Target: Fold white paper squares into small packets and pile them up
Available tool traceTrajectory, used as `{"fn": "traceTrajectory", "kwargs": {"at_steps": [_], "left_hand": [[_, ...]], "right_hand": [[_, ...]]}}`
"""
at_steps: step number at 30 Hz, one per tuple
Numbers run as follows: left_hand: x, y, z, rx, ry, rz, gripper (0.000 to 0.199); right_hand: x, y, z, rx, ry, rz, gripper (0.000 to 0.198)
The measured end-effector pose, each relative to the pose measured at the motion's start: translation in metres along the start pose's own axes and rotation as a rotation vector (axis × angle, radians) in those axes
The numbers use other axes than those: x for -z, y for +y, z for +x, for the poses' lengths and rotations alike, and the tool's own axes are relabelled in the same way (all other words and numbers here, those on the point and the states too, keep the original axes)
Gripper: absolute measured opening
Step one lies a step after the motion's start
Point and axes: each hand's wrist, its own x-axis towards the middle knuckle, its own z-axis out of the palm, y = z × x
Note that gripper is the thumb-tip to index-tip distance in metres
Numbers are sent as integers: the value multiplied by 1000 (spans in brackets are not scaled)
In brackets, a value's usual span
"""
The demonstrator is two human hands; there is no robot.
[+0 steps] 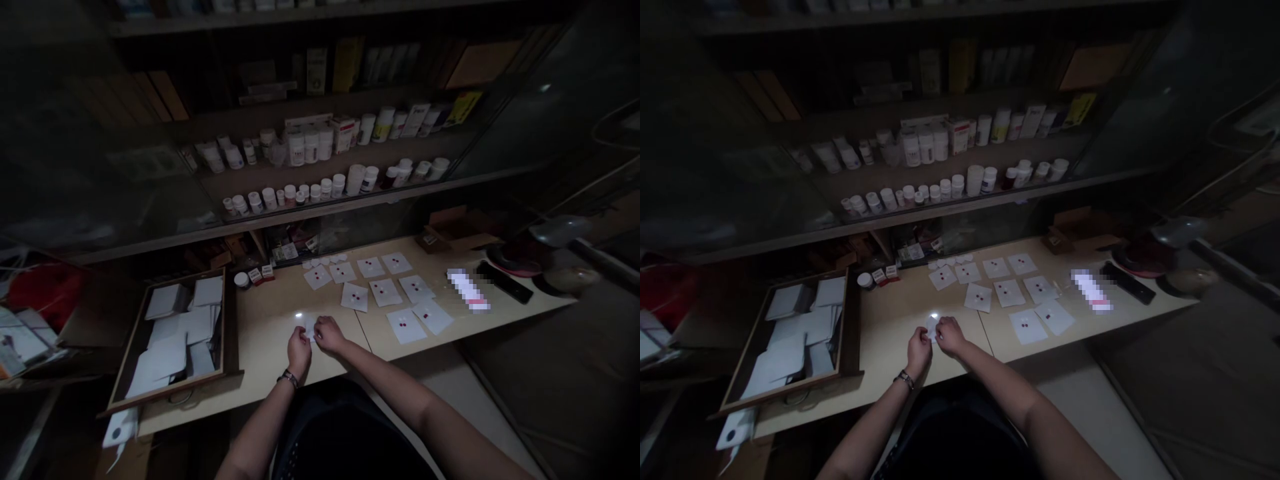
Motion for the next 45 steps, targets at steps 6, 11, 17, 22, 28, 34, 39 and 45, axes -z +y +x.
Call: {"fn": "traceTrajectory", "kwargs": {"at_steps": [6, 11, 17, 22, 28, 34, 39, 45], "left_hand": [[11, -7, -6, -421, 2, 299, 49], [21, -25, -7, -666, -254, 632, 55], [33, -30, -5, -706, -403, 751, 61], [49, -25, 2, -767, -494, 728, 63], [51, -31, -5, -694, -333, 531, 51], [42, -29, -14, -612, -216, 471, 48], [39, -27, -6, -672, -394, 622, 57], [40, -21, 1, -667, -385, 612, 47]], "right_hand": [[2, -2, 1, -24, -11, -9, 13], [-2, -1, 3, -27, -5, 3, 13], [-6, 2, 4, -11, -2, 27, 13], [-3, 1, 2, 0, 0, 37, 13], [-6, 2, 3, -26, -13, 27, 12], [-12, 4, 5, -25, 18, 49, 9], [-12, 7, 0, -31, 52, 89, 13], [-7, 9, 1, -64, 61, 125, 16]]}}
